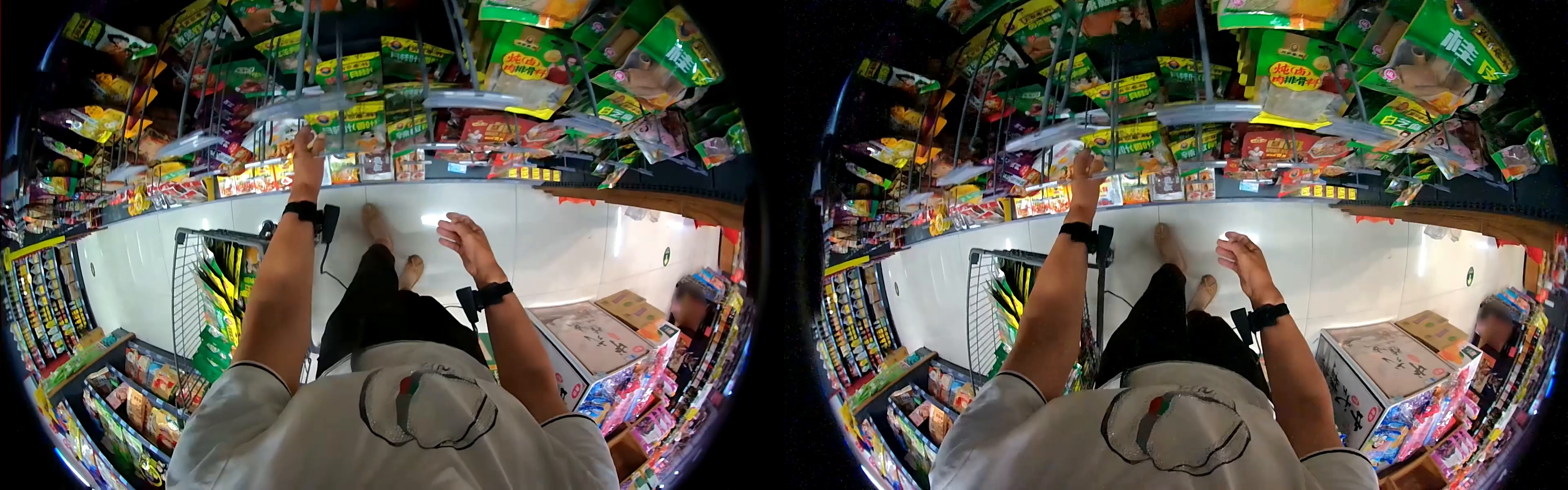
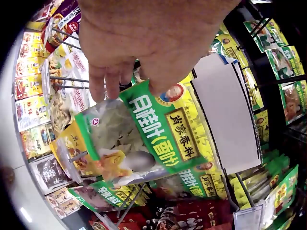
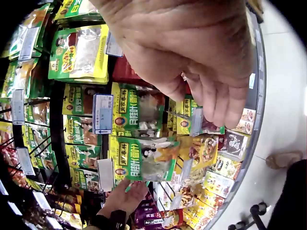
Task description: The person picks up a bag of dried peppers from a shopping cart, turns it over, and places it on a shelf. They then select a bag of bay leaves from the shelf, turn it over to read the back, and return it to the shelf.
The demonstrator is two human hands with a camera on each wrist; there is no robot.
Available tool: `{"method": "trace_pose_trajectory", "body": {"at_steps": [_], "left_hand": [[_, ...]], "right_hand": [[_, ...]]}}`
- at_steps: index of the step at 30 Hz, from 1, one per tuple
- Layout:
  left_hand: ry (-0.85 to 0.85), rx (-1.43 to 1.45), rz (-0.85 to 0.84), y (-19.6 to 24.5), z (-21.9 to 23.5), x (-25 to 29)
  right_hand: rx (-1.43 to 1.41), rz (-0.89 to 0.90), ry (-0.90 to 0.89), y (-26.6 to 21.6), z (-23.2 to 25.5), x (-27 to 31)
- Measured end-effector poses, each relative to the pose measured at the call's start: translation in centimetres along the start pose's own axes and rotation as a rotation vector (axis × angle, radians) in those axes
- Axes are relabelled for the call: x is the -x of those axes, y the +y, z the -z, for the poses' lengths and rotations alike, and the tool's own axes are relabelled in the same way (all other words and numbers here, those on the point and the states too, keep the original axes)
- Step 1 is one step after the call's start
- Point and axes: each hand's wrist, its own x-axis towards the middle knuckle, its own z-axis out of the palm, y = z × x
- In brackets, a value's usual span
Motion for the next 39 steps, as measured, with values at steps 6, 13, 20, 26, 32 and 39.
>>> {"method": "trace_pose_trajectory", "body": {"at_steps": [6,13,20,26,32,39], "left_hand": [[0.003,-0.040,0.028,0.8,0.1,0.6],[0.074,-0.045,0.024,1.3,-0.6,0.6],[0.119,-0.126,-0.046,-0.7,-0.4,0.3],[0.134,-0.146,-0.117,-0.1,-0.6,0.8],[0.129,-0.098,-0.067,-0.6,-0.7,0.8],[0.063,-0.100,-0.081,1.1,-1.0,2.0]], "right_hand": [[0.008,-0.010,-0.018,0.1,-0.1,0.5],[0.007,-0.020,-0.032,0.2,-0.2,0.7],[-0.006,-0.021,-0.033,0.6,-0.4,1.0],[-0.005,-0.025,-0.040,0.8,-0.4,1.1],[-0.007,-0.036,-0.040,0.7,-0.7,1.3],[0.019,-0.035,-0.059,0.9,-0.8,0.9]]}}
